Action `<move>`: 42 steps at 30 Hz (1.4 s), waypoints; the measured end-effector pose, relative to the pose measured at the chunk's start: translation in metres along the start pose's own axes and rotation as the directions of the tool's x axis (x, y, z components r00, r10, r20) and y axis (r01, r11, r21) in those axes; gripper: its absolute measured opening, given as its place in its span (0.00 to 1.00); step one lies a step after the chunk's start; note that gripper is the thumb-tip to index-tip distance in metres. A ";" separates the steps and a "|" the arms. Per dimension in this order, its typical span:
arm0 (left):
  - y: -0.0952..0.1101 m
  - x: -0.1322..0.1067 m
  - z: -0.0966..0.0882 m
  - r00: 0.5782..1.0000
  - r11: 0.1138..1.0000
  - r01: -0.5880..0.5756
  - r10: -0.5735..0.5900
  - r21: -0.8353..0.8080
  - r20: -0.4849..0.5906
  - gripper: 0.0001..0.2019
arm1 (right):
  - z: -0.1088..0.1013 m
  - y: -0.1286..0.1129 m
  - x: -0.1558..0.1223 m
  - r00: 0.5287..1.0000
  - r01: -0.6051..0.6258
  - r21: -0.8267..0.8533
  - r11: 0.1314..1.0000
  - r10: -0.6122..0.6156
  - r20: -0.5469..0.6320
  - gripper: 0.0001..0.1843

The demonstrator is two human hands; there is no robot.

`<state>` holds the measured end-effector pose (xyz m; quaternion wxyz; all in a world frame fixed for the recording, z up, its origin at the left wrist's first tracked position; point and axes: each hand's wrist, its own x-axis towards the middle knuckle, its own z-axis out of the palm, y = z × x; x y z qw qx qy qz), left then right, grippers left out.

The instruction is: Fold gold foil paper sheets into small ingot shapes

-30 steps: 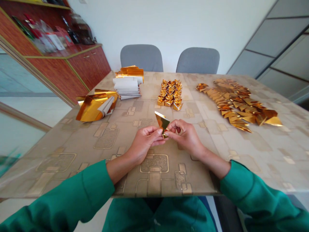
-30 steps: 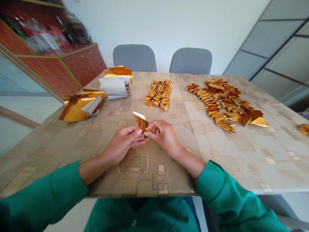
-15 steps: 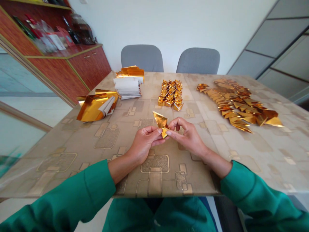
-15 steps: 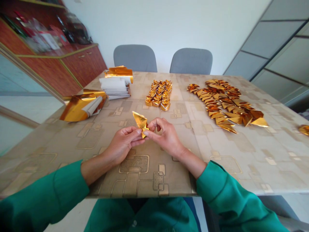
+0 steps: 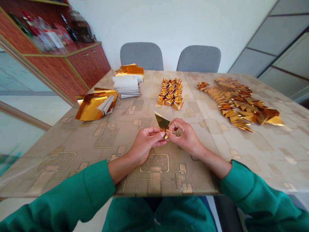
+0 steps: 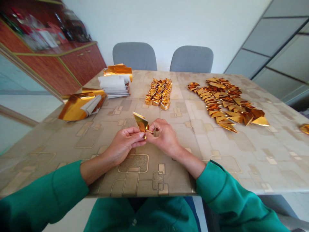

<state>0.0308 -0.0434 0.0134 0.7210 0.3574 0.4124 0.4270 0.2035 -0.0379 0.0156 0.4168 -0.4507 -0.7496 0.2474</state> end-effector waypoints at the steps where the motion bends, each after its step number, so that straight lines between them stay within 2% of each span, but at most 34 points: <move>1: 0.000 0.001 0.000 1.000 1.000 0.004 -0.004 0.003 -0.005 0.15 | 0.001 0.000 0.000 1.000 0.002 -0.005 1.000 -0.002 -0.002 0.10; 5: 0.001 0.004 -0.002 0.999 0.999 0.039 -0.040 -0.023 -0.027 0.13 | 0.000 0.000 0.000 1.000 -0.016 0.044 0.999 0.016 0.011 0.11; 9: 0.003 0.008 -0.004 0.999 0.993 0.019 -0.023 -0.118 -0.032 0.10 | -0.002 0.000 0.000 0.992 -0.125 0.277 0.953 0.117 0.046 0.11; 12: 0.003 0.009 -0.004 0.999 0.988 -0.021 0.017 -0.151 -0.030 0.09 | 0.000 -0.001 -0.001 0.987 -0.163 0.354 0.921 0.154 0.055 0.13; 20: -0.001 0.006 -0.004 0.999 0.994 -0.043 0.045 -0.097 0.019 0.09 | 0.003 -0.002 -0.003 0.957 -0.287 0.384 0.877 0.250 0.144 0.15; 26: 0.001 0.007 -0.005 0.999 0.999 -0.018 0.019 -0.044 0.028 0.11 | 0.003 -0.001 -0.003 0.957 -0.290 0.427 0.857 0.264 0.121 0.20; 31: 0.000 0.007 -0.008 0.997 0.996 -0.065 0.062 0.057 0.050 0.10 | 0.002 0.001 -0.003 0.946 -0.319 0.399 0.860 0.261 0.194 0.20; 34: -0.001 0.006 -0.008 0.995 0.991 -0.063 0.054 0.115 0.079 0.10 | 0.002 0.003 -0.004 0.945 -0.322 0.372 0.870 0.274 0.176 0.20; 36: -0.001 0.006 -0.007 0.997 0.990 -0.047 0.038 0.131 0.070 0.10 | 0.001 0.003 -0.004 0.944 -0.328 0.377 0.866 0.280 0.176 0.20; 39: 0.000 0.006 -0.004 0.999 0.993 -0.045 0.041 0.114 0.033 0.09 | -0.001 -0.001 -0.003 0.934 -0.341 0.396 0.853 0.260 0.246 0.20; 42: 0.002 0.007 -0.003 0.998 0.996 -0.067 0.067 0.064 -0.003 0.08 | -0.002 -0.004 -0.003 0.920 -0.354 0.335 0.873 0.259 0.295 0.19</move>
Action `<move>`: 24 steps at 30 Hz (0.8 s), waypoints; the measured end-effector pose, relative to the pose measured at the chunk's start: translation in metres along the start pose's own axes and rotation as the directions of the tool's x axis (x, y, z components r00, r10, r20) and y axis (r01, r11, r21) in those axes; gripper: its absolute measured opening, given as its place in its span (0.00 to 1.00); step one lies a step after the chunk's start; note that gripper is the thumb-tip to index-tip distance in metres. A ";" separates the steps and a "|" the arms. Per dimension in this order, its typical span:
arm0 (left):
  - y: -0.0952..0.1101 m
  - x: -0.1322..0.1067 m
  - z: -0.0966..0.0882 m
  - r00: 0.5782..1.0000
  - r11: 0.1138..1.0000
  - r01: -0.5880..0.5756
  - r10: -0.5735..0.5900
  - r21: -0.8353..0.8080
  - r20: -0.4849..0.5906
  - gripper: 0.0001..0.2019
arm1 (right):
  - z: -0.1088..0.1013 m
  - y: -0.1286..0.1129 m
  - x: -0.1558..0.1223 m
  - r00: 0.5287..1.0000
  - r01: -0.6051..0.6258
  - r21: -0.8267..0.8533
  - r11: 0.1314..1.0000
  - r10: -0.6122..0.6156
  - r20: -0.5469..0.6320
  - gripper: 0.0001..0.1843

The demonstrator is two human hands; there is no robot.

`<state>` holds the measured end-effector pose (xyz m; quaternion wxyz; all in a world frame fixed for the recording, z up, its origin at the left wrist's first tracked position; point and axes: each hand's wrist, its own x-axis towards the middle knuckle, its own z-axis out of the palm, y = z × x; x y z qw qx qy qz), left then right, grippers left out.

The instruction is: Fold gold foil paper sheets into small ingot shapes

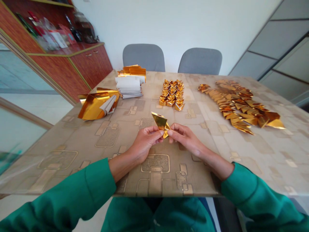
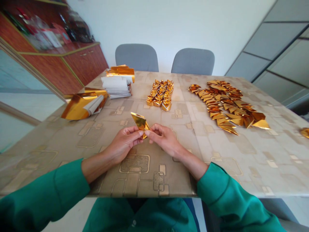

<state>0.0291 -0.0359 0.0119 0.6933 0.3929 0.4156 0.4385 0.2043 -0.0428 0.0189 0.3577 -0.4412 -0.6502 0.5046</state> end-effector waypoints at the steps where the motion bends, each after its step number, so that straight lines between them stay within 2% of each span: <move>1: 0.000 0.000 0.000 1.000 1.000 -0.006 0.006 -0.013 -0.008 0.08 | 0.000 0.000 0.000 1.000 -0.003 -0.031 1.000 0.002 -0.005 0.18; 8: -0.003 0.002 -0.002 0.997 0.998 -0.052 0.051 0.025 0.049 0.10 | 0.002 0.008 0.001 0.994 0.096 -0.112 0.989 -0.101 -0.042 0.15; 13: -0.003 0.002 -0.004 0.996 0.997 -0.063 0.060 0.044 0.073 0.10 | -0.001 0.001 -0.001 0.999 0.038 -0.056 0.998 -0.038 0.001 0.15; 16: -0.003 0.001 -0.005 0.994 0.995 -0.058 0.050 0.078 0.092 0.11 | -0.001 -0.001 -0.002 1.000 0.007 -0.067 0.998 -0.009 -0.027 0.17; 20: -0.003 0.000 -0.005 0.995 0.995 -0.038 0.029 0.089 0.097 0.11 | 0.001 0.003 -0.002 0.995 0.039 -0.082 0.996 -0.047 -0.092 0.19; 24: 0.000 0.000 -0.004 0.997 0.998 -0.024 0.020 0.060 0.071 0.11 | 0.001 0.002 -0.002 0.996 0.018 -0.077 0.997 -0.024 -0.081 0.19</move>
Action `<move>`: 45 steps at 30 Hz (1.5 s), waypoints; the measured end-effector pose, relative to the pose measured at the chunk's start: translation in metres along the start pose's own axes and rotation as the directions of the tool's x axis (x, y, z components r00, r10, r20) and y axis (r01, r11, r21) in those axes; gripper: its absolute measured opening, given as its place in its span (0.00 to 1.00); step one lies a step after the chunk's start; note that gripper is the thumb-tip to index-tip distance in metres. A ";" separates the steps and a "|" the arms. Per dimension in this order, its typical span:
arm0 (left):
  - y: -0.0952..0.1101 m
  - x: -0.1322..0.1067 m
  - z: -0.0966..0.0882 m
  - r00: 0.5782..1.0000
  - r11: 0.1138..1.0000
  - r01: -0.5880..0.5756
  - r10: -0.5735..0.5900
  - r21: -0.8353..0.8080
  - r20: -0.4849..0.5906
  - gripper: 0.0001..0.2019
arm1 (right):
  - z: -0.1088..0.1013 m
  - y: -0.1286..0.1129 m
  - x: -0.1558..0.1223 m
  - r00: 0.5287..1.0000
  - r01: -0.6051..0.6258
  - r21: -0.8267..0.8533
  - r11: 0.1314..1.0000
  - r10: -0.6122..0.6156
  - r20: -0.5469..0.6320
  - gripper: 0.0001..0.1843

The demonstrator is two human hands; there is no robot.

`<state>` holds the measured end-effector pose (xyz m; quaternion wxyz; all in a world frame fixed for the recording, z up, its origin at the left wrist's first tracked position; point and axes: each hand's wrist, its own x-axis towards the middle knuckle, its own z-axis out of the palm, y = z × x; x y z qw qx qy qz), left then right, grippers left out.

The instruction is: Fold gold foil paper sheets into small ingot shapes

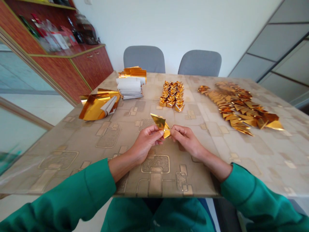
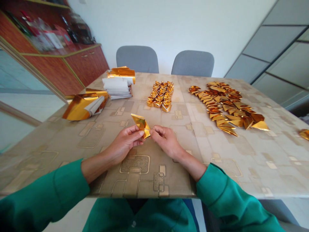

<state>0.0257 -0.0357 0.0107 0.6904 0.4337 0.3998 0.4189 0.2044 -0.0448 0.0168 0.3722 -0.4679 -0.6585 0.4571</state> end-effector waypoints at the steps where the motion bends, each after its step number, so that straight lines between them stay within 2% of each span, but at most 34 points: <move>1: 0.001 0.000 0.000 1.000 1.000 -0.001 0.001 -0.010 -0.002 0.11 | 0.000 -0.001 0.000 1.000 0.002 -0.010 1.000 -0.002 0.008 0.19; 4: 0.002 -0.002 0.002 1.000 0.998 0.009 -0.008 -0.058 0.016 0.11 | 0.003 0.001 0.001 1.000 0.031 -0.070 0.997 -0.031 -0.004 0.17; 9: -0.002 -0.001 0.002 0.996 0.989 0.088 -0.084 -0.122 0.039 0.13 | 0.013 0.011 0.004 0.997 0.058 -0.105 0.993 -0.063 -0.050 0.14; 16: -0.002 0.002 0.002 0.999 0.992 0.021 -0.027 -0.126 -0.047 0.15 | 0.001 0.004 0.004 0.999 0.025 0.067 0.997 -0.027 0.036 0.19; 19: -0.001 0.002 0.002 0.998 0.996 0.008 -0.014 -0.092 -0.058 0.18 | -0.003 0.002 0.002 0.999 0.014 0.108 0.994 -0.017 0.029 0.22; 24: -0.001 0.001 0.000 0.994 0.994 -0.107 0.107 0.000 -0.035 0.16 | -0.002 0.001 0.001 0.999 -0.029 0.132 0.991 0.025 0.027 0.23; 28: 0.000 0.002 0.000 0.972 0.969 -0.233 0.235 0.083 -0.018 0.13 | -0.002 0.001 0.004 0.998 -0.057 0.128 0.990 0.055 0.019 0.24; 34: 0.004 0.002 0.000 0.945 0.923 -0.317 0.326 0.219 -0.003 0.06 | -0.002 0.002 0.007 0.999 -0.044 0.163 0.986 0.045 -0.003 0.26; 37: 0.003 0.002 -0.003 0.923 0.869 -0.363 0.385 0.336 0.002 0.05 | -0.004 0.001 0.007 0.999 -0.051 0.169 0.984 0.053 -0.008 0.26; 39: 0.003 0.002 -0.006 0.897 0.803 -0.407 0.441 0.435 0.026 0.06 | -0.005 0.001 0.007 0.998 -0.063 0.168 0.984 0.065 -0.005 0.26; 43: 0.004 0.002 -0.011 0.826 0.575 -0.502 0.541 0.646 0.161 0.07 | -0.005 0.002 0.007 0.997 -0.074 0.191 0.979 0.072 0.018 0.26; 45: 0.005 0.001 -0.013 0.780 0.466 -0.526 0.598 0.711 0.185 0.06 | -0.004 0.002 0.007 0.997 -0.072 0.199 0.977 0.068 0.026 0.26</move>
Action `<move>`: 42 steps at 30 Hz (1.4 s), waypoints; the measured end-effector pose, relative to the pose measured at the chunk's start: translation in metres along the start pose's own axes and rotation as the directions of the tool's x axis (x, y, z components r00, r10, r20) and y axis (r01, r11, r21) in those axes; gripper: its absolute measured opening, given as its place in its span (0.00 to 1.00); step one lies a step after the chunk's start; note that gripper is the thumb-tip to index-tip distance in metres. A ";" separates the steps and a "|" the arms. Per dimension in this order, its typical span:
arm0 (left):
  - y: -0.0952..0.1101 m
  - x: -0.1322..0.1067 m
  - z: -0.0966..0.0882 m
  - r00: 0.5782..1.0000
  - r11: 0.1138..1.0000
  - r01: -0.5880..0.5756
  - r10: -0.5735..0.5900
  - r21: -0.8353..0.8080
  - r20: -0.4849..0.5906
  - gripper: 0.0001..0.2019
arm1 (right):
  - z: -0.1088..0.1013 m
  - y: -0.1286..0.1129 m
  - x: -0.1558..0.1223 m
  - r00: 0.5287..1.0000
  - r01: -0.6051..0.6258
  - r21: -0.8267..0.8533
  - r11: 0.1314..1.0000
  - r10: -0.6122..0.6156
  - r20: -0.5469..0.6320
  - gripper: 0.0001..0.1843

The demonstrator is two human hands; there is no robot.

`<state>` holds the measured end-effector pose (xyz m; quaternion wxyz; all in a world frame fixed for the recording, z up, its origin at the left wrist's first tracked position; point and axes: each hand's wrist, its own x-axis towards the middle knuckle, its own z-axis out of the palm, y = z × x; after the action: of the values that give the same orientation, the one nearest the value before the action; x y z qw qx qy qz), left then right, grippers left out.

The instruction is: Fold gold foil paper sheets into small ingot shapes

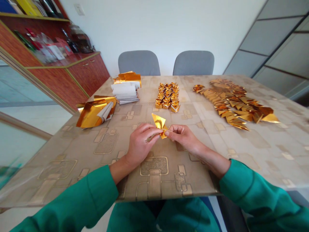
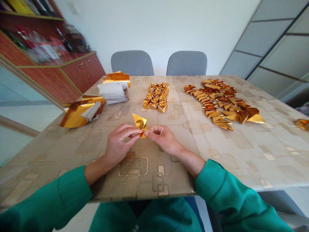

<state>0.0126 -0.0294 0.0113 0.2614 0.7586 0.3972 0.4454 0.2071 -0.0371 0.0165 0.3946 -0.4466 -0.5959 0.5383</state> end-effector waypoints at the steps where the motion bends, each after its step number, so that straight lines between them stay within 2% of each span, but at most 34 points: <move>1: 0.000 0.000 -0.001 0.999 0.999 -0.025 0.026 0.042 -0.030 0.06 | 0.000 0.000 0.000 1.000 0.002 0.000 1.000 -0.002 0.001 0.26; 3: 0.000 0.001 -0.004 0.995 0.993 -0.064 0.070 0.096 -0.067 0.06 | 0.001 -0.002 0.000 1.000 0.009 -0.012 1.000 -0.009 -0.004 0.27; 5: 0.001 0.001 -0.005 0.993 0.991 -0.091 0.097 0.100 -0.061 0.06 | 0.001 -0.004 -0.001 0.999 0.026 -0.030 0.999 -0.026 -0.021 0.28; 8: 0.004 0.002 -0.007 0.995 0.998 -0.063 0.065 0.027 -0.072 0.06 | -0.001 -0.006 -0.002 0.996 0.058 -0.048 0.997 -0.061 -0.059 0.27; 11: 0.008 0.004 -0.006 0.982 0.995 0.051 -0.067 -0.090 -0.178 0.02 | -0.003 -0.002 -0.001 0.987 0.099 -0.073 0.992 -0.108 -0.122 0.24; 14: 0.009 0.007 -0.003 0.933 0.931 0.202 -0.278 -0.305 -0.228 0.04 | -0.004 0.004 0.000 0.973 0.156 -0.101 0.983 -0.171 -0.153 0.17; 17: 0.008 0.008 0.002 0.894 0.808 0.311 -0.427 -0.500 -0.133 0.07 | 0.001 0.007 0.001 0.989 0.139 -0.049 0.989 -0.141 -0.053 0.18; 20: 0.007 0.005 0.007 0.884 0.730 0.360 -0.465 -0.582 -0.037 0.10 | 0.008 0.009 0.002 0.992 0.118 0.021 0.993 -0.119 0.035 0.20; 23: 0.008 0.001 0.012 0.877 0.674 0.400 -0.478 -0.621 0.047 0.12 | 0.012 0.012 0.004 0.990 0.141 0.055 0.989 -0.140 -0.008 0.18; 26: 0.008 -0.002 0.015 0.849 0.622 0.447 -0.521 -0.643 0.087 0.13 | 0.014 0.014 0.006 0.985 0.165 0.051 0.985 -0.161 -0.067 0.18; 30: 0.009 -0.002 0.016 0.810 0.557 0.504 -0.571 -0.660 0.137 0.13 | 0.014 0.011 0.005 0.985 0.160 0.053 0.986 -0.155 -0.080 0.20; 33: 0.008 0.001 0.013 0.752 0.446 0.549 -0.632 -0.707 0.185 0.14 | 0.008 0.009 0.002 0.990 0.137 0.027 0.990 -0.136 -0.038 0.18; 35: 0.007 0.004 0.009 0.703 0.344 0.563 -0.677 -0.751 0.217 0.14 | 0.001 0.008 0.001 0.983 0.175 -0.089 0.981 -0.178 -0.032 0.13; 36: 0.007 0.005 0.008 0.677 0.288 0.567 -0.696 -0.772 0.238 0.13 | -0.003 0.007 0.000 0.970 0.228 -0.189 0.955 -0.240 -0.042 0.12; 38: 0.005 0.006 0.006 0.626 0.164 0.584 -0.714 -0.795 0.312 0.10 | -0.010 0.006 0.000 0.913 0.367 -0.425 0.827 -0.408 -0.006 0.15; 40: 0.005 0.006 0.005 0.585 0.053 0.617 -0.699 -0.785 0.412 0.08 | -0.013 0.003 0.000 0.836 0.495 -0.594 0.634 -0.535 0.125 0.25; 42: 0.006 0.004 0.006 0.568 -0.010 0.643 -0.664 -0.765 0.486 0.06 | -0.014 0.000 -0.001 0.764 0.589 -0.659 0.469 -0.589 0.264 0.28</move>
<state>0.0207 -0.0296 0.0146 0.7947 0.2044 0.3952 0.4128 0.2206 -0.0339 0.0176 0.3514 -0.3297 -0.8709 0.0968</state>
